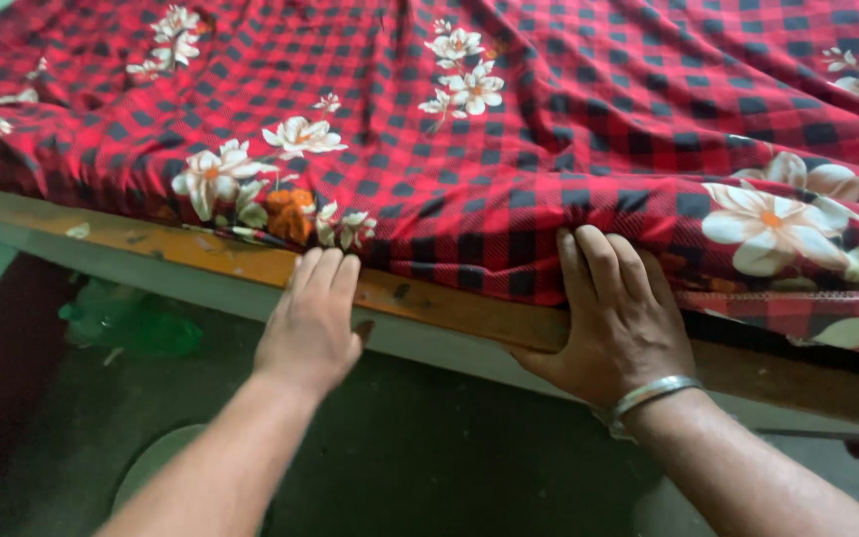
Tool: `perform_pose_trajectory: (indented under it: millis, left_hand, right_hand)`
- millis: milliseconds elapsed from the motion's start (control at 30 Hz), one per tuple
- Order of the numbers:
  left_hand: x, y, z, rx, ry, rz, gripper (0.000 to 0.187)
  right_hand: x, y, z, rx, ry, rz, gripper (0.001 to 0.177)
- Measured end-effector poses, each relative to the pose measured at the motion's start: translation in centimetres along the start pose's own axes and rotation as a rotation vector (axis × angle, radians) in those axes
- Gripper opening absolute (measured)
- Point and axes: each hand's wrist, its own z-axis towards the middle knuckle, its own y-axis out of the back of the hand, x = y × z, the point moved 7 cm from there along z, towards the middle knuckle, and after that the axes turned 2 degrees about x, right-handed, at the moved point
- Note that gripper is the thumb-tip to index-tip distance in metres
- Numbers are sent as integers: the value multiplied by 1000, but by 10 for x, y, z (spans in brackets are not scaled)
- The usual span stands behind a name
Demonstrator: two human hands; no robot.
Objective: The person spreads a red and black checkered floral sheet over a bed, tucks the edges under the mattress, and smooths the surface. The person adjusts the sheet around the bed frame and corners to achieve a neat appearance.
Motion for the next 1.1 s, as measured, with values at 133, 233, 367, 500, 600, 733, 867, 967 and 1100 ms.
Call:
perform_pose_trajectory:
  millis: [133, 233, 367, 500, 600, 733, 867, 967, 1100]
  left_hand:
    - [42, 0, -16, 67, 194, -48, 91]
    - [77, 7, 1, 203, 234, 129, 101]
    - [102, 5, 19, 382, 319, 81, 107]
    - [107, -4, 38, 651, 318, 258, 88]
    - [109, -9, 54, 845, 282, 299, 91]
    - [114, -16, 59, 1007, 348, 246, 106]
    - [125, -14, 63, 1030, 385, 317, 112]
    - [118, -15, 53, 902, 348, 278, 104]
    - [87, -4, 39, 589, 319, 344, 91]
  right_hand:
    - [2, 0, -2, -28, 11, 4, 107]
    - [1, 0, -3, -27, 11, -6, 106]
    - [0, -4, -3, -37, 20, 20, 104]
    - [-2, -6, -5, -25, 14, 16, 102]
    - [-5, -8, -3, -22, 17, 23, 103]
    - [-4, -4, -6, -59, 36, 54, 98]
    - [-1, -5, -1, -11, 30, 30, 78]
    - [-2, -7, -4, 31, 26, 34, 57]
    - [-3, -10, -5, 39, 39, 13, 57]
